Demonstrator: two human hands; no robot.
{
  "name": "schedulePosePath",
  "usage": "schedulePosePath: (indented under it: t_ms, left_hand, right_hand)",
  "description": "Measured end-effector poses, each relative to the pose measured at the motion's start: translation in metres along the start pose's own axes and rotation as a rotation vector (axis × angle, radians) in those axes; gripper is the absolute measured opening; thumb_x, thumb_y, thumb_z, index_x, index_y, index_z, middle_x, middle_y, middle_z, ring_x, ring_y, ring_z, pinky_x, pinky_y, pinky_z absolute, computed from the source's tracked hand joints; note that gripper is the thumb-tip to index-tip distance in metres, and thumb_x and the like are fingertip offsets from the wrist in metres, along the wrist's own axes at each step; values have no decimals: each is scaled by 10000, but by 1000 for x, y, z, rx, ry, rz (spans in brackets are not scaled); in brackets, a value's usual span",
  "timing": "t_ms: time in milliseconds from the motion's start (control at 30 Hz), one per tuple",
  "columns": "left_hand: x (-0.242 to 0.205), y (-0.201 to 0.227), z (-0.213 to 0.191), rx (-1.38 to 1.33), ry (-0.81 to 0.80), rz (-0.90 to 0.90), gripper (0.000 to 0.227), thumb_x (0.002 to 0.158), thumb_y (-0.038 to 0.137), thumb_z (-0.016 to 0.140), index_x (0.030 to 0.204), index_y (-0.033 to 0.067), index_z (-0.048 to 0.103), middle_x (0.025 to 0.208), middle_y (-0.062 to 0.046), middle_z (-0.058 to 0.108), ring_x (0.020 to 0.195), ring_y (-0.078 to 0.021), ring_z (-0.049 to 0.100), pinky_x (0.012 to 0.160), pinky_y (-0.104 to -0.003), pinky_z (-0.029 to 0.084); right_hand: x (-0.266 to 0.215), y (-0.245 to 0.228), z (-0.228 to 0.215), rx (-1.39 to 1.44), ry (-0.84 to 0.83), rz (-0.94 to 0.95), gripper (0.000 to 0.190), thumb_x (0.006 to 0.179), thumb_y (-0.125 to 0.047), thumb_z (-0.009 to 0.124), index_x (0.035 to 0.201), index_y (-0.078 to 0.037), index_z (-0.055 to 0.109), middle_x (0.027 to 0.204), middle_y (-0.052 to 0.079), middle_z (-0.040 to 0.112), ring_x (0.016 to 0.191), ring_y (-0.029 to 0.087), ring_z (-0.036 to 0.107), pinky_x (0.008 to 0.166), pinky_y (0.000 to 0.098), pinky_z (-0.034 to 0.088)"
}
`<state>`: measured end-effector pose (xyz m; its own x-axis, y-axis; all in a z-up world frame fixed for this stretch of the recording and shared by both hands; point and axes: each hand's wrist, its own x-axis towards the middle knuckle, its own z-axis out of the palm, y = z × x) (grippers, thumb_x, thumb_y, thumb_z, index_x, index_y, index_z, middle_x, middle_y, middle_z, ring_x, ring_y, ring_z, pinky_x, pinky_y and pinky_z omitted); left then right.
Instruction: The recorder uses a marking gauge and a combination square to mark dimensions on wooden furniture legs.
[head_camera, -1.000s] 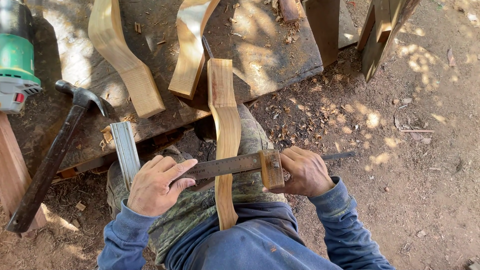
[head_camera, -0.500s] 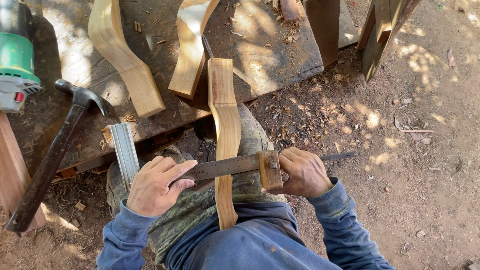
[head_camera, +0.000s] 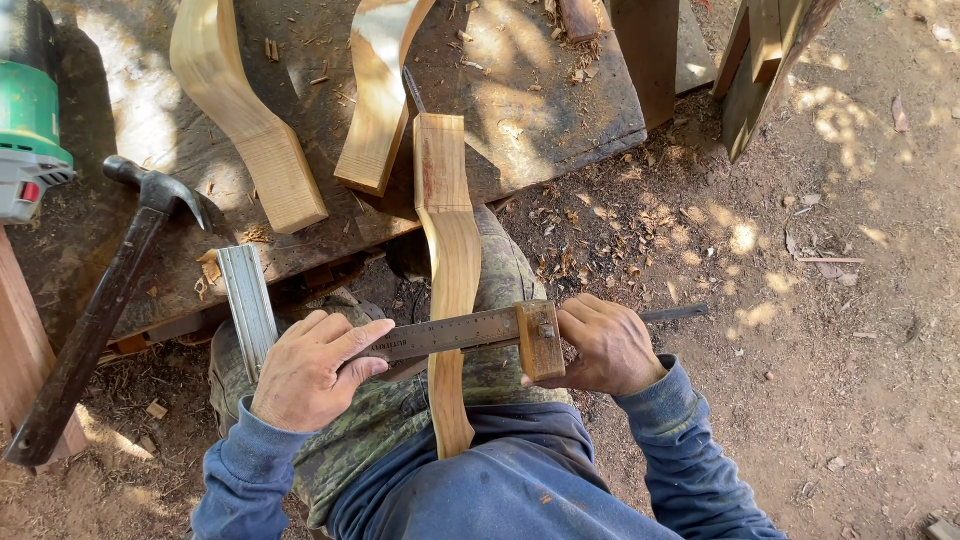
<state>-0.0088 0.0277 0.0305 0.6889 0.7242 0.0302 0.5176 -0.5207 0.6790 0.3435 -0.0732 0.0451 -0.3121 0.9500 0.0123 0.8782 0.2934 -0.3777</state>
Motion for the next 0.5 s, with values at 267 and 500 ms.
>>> schedulePosePath:
  t_ms: [267, 500]
  left_hand:
    - [-1, -1, 2, -15, 8, 18, 504, 765, 311, 796, 1234, 144, 720, 807, -45, 611, 780, -260, 562, 713, -399, 489]
    - [-2, -1, 2, -14, -2, 13, 501, 766, 311, 795, 1233, 148, 721, 804, -43, 611, 773, -256, 563, 711, -398, 493]
  right_hand:
    - [-2, 1, 2, -11, -13, 6, 748, 579, -664, 901, 971, -63, 692, 755, 56, 585, 697, 256, 613, 570, 410, 501]
    - [-1, -1, 0, -2, -7, -3, 770, 573, -667, 898, 996, -54, 702, 750, 57, 580, 700, 258, 610, 573, 408, 505]
